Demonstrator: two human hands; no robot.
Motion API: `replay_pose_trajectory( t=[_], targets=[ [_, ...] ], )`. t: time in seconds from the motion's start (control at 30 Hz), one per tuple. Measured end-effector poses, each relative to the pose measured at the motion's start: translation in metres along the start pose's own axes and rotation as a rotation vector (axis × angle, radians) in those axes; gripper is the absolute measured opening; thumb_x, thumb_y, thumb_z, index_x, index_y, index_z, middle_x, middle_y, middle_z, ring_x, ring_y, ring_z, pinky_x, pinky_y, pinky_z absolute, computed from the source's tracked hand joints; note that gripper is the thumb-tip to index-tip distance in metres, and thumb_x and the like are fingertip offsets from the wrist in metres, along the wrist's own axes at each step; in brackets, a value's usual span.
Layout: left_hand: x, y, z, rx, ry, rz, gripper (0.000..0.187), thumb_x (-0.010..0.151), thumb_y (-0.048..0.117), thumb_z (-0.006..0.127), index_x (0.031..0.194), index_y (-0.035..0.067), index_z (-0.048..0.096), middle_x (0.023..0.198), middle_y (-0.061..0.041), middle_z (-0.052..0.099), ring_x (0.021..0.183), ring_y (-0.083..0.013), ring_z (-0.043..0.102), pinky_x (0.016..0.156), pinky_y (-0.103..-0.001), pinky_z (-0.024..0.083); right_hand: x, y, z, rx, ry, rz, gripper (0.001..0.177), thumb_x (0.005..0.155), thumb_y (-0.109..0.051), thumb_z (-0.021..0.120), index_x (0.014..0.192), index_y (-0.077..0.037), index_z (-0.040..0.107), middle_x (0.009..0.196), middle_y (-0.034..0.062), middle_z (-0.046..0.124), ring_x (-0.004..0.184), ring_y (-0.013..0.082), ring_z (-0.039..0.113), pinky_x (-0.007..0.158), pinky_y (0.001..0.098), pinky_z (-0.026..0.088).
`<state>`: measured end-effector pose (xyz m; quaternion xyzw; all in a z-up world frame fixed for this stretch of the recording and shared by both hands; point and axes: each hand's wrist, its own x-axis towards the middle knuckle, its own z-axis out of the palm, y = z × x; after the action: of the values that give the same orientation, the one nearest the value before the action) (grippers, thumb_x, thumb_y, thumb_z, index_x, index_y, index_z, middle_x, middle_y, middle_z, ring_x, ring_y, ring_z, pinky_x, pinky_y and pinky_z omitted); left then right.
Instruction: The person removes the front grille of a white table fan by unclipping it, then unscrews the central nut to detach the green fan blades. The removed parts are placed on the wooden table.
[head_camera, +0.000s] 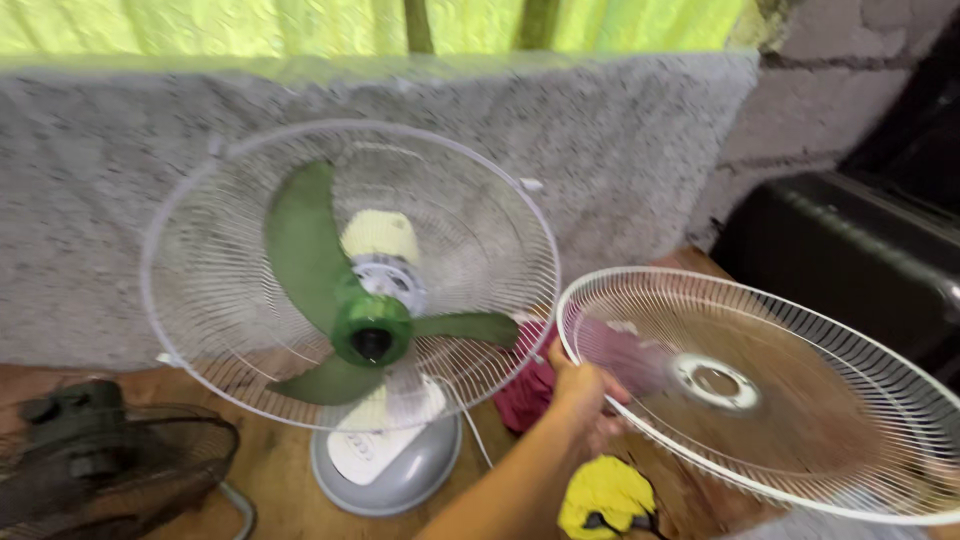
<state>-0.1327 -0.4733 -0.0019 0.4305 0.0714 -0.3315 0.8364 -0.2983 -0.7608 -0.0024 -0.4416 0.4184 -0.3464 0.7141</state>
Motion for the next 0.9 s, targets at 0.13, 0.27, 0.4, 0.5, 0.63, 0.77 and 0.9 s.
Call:
replay_pose_trajectory(
  t=[0.13,0.27,0.4,0.5,0.63,0.77,0.9],
  targets=[
    [0.006,-0.008,-0.004,0.059,-0.02,0.017,0.101,0.072,-0.01,0.048,0.151,0.047,0.021,0.126,-0.012,0.049,0.093,-0.0298,0.053,0.062,-0.054,0.053,-0.006,0.028,-0.043,-0.066,0.034,0.109,0.04,0.107,-0.025,0.03,0.146,-0.018,0.04,0.141,0.0131,0.051,0.122,0.0318,0.054,0.096,0.0576,0.046],
    [0.02,-0.019,-0.011,0.042,-0.016,-0.013,0.105,0.072,-0.015,0.047,0.15,0.05,0.02,0.12,-0.011,0.049,0.09,-0.0258,0.055,0.063,-0.055,0.057,-0.021,0.026,-0.059,-0.158,0.062,0.228,0.043,0.108,-0.021,0.027,0.15,-0.018,0.036,0.146,0.0132,0.049,0.127,0.0333,0.055,0.1,0.0597,0.046],
    [0.044,-0.02,-0.014,0.063,0.042,-0.046,0.104,0.073,-0.017,0.045,0.152,0.046,0.018,0.12,-0.009,0.048,0.091,-0.0245,0.055,0.069,-0.054,0.057,-0.004,0.041,-0.047,-0.009,0.115,0.183,0.053,0.106,-0.003,0.027,0.153,-0.026,0.036,0.15,0.0172,0.046,0.131,0.0328,0.058,0.105,0.0557,0.047],
    [0.066,-0.009,-0.007,0.219,0.087,0.263,0.094,0.072,-0.009,0.051,0.157,0.017,0.022,0.13,-0.027,0.057,0.101,-0.0413,0.066,0.085,-0.059,0.054,0.037,0.055,-0.03,-0.054,-0.028,0.033,0.056,0.103,0.004,0.027,0.151,-0.02,0.043,0.148,0.011,0.051,0.128,0.0272,0.058,0.104,0.059,0.051],
    [0.073,-0.001,0.01,0.978,0.364,0.23,0.105,0.077,0.009,0.07,0.161,0.015,0.006,0.166,-0.02,0.008,0.151,-0.0427,0.017,0.122,-0.05,0.023,0.078,0.074,-0.004,-0.049,-0.112,-0.045,0.056,0.101,0.006,0.034,0.146,-0.023,0.051,0.14,0.0043,0.061,0.121,0.0241,0.065,0.098,0.0512,0.051],
    [0.069,0.008,0.032,1.14,0.211,0.278,0.104,0.074,0.018,0.072,0.161,0.014,0.017,0.167,-0.021,0.013,0.154,-0.0435,0.015,0.124,-0.049,0.021,0.088,0.104,0.04,0.008,-0.092,0.034,0.055,0.099,0.008,0.036,0.141,-0.023,0.052,0.131,0.0057,0.061,0.113,0.0296,0.066,0.089,0.0593,0.054],
    [0.076,0.02,0.041,1.133,0.113,0.403,0.088,0.08,0.026,0.069,0.158,0.011,0.03,0.164,-0.023,0.021,0.147,-0.05,0.027,0.122,-0.048,0.028,0.097,0.134,0.076,0.065,-0.138,0.086,0.055,0.098,0.008,0.034,0.142,-0.022,0.047,0.127,0.0135,0.058,0.108,0.0448,0.065,0.082,0.0623,0.055]
  ],
)
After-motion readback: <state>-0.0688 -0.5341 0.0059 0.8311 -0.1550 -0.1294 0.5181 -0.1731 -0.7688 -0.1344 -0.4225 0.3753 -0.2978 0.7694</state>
